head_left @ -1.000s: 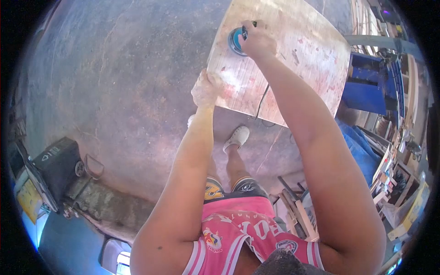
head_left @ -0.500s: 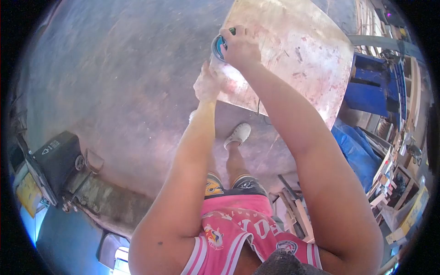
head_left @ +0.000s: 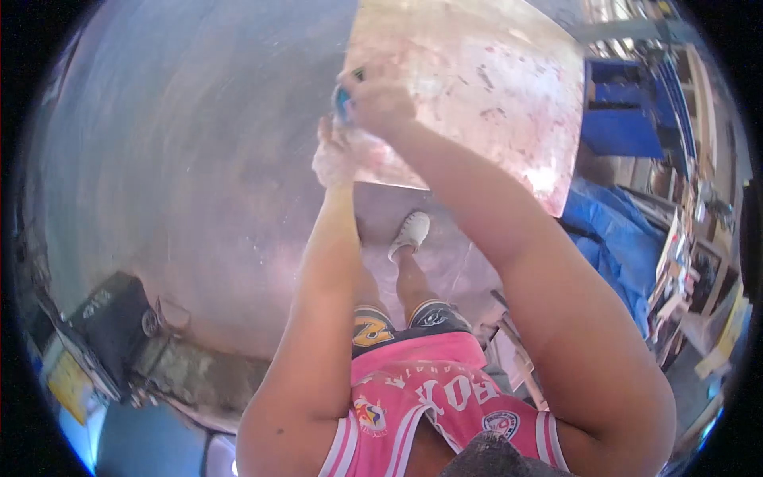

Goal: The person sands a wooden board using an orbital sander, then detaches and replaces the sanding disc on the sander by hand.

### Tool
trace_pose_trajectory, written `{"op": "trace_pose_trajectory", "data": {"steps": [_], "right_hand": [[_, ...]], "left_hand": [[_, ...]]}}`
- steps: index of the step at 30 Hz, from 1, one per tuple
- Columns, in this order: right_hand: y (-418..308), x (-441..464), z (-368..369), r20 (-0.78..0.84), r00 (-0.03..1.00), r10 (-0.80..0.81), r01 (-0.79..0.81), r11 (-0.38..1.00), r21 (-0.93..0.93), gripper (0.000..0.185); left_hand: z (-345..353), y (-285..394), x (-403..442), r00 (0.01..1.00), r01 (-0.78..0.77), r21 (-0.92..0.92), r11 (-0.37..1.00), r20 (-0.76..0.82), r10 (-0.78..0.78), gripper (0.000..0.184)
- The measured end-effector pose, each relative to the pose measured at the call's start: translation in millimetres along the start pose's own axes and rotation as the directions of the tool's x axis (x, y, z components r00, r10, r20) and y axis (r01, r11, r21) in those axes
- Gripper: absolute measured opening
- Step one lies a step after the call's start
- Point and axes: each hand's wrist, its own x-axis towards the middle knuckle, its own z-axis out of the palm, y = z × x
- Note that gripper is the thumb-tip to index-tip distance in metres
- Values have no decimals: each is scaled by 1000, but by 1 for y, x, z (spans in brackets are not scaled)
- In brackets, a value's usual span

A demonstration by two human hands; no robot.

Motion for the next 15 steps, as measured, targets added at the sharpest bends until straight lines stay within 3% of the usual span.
{"op": "trace_pose_trajectory", "data": {"steps": [2,5,9,11,15], "right_hand": [[-2,-3,3,33,999,43,-42,999,-23,42],[16,6,1,8,1000,2,-3,995,99,40],[56,28,-58,266,926,267,-271,962,-23,37],[98,20,-32,102,896,433,-440,896,62,42],[187,-25,-27,-46,829,557,-558,830,4,47]], "left_hand": [[-3,5,-1,1000,6,32,999,-1,-6,52],[-7,9,-1,998,53,68,996,31,-55,52],[9,-2,3,997,-61,12,998,-56,61,51],[7,-7,4,991,-103,41,994,-79,106,52],[3,-3,3,994,-99,28,995,-53,100,46]]}}
